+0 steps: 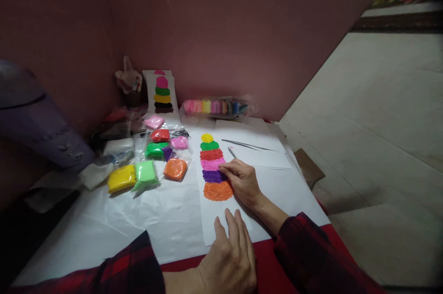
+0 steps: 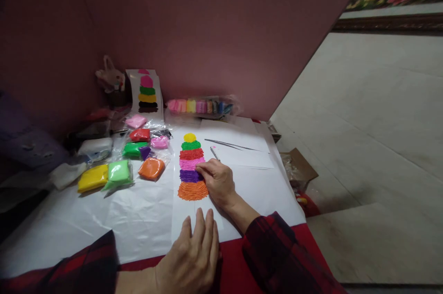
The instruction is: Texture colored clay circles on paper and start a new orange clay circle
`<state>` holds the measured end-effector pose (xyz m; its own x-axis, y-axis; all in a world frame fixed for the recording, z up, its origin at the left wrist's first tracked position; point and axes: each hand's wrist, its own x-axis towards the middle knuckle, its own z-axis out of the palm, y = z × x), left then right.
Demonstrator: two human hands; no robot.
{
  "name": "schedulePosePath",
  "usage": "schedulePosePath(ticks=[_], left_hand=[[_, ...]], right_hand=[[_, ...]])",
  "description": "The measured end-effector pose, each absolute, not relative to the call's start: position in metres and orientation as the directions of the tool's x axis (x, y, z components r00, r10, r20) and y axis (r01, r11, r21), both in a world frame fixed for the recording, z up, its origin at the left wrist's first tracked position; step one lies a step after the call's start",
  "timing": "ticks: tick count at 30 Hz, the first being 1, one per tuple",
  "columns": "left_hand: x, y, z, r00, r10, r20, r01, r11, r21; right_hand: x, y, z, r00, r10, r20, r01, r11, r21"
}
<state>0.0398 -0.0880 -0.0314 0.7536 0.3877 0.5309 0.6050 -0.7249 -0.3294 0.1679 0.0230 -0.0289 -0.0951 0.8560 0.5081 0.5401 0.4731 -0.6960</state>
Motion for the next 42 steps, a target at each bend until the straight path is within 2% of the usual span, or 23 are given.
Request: schedulePosePath(ticks=[16, 22, 29, 36, 42], left_hand=[[0.0399, -0.0878, -0.0292, 0.742, 0.385, 0.548, 0.612, -0.722, -0.322], [0.0397, -0.0874, -0.0306, 0.748, 0.383, 0.542, 0.608, -0.723, -0.329], [0.0390, -0.0869, -0.0317, 0.753, 0.363, 0.548, 0.600, -0.720, -0.348], [0.0382, -0.0871, -0.0325, 0.763, 0.351, 0.543, 0.594, -0.712, -0.375], [0.0389, -0.0862, -0.0328, 0.754, 0.347, 0.557, 0.601, -0.707, -0.372]], right_hand=[[0.1680, 0.0222, -0.0265, -0.117, 0.853, 0.510, 0.584, 0.474, -0.659], [0.1676, 0.0203, -0.0240, -0.060, 0.850, 0.523, 0.574, 0.458, -0.679], [0.1680, 0.0188, -0.0235, 0.000, 0.886, 0.464, 0.562, 0.384, -0.733], [0.1691, 0.0213, -0.0254, -0.077, 0.842, 0.534, 0.559, 0.479, -0.677], [0.1696, 0.0222, -0.0278, -0.121, 0.836, 0.535, 0.547, 0.506, -0.666]])
